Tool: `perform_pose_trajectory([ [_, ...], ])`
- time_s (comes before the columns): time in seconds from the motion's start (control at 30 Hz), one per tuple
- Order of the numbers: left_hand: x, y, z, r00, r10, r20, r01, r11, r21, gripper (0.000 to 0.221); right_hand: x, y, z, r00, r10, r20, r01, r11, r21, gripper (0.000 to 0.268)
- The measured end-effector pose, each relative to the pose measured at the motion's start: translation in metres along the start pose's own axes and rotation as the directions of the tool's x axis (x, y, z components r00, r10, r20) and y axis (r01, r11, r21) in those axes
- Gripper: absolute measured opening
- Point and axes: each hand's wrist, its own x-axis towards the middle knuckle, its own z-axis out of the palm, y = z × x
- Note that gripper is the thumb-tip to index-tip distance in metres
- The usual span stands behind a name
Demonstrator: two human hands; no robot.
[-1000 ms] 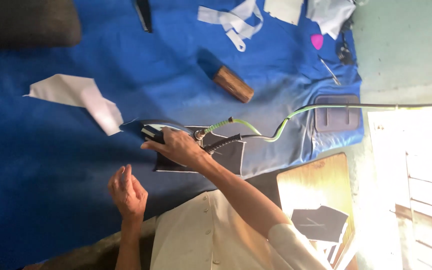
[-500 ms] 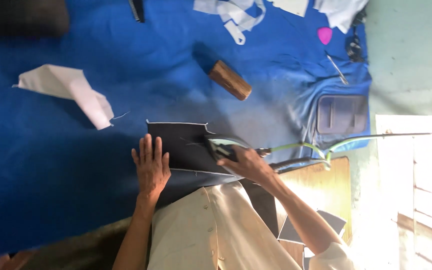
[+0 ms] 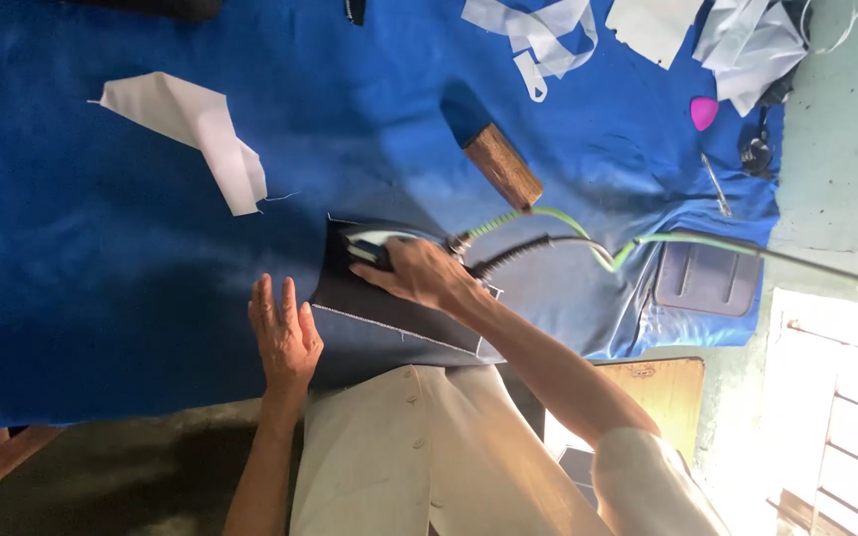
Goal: Ironing and pressing small fabric components for garment construction using an electric iron and a wooden pressing block.
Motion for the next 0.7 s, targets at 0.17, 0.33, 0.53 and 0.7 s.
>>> perform_pose_trajectory([
  [0.17, -0.006, 0.003, 0.005, 0.998, -0.023, -0.051, 0.024, 0.999, 0.032, 0.044, 0.020, -0.006, 0.002, 0.999, 0.047, 0.003, -0.047, 0.997, 0.065, 0.064],
  [0.33, -0.011, 0.012, 0.006, 0.999, -0.034, -0.030, 0.035, 0.999, 0.026, 0.045, -0.005, 0.004, 0.000, 0.996, 0.085, 0.009, -0.085, 0.990, 0.109, 0.064],
  [0.53, -0.018, 0.015, 0.011, 0.998, -0.063, -0.027, 0.064, 0.998, 0.009, 0.045, -0.070, 0.067, -0.001, 0.991, 0.130, 0.026, -0.132, 0.978, 0.163, 0.063],
  [0.7, -0.013, 0.019, -0.001, 0.990, -0.142, -0.004, 0.142, 0.987, -0.081, 0.043, -0.099, 0.129, 0.009, 0.972, 0.234, -0.016, -0.226, 0.952, 0.209, 0.060],
])
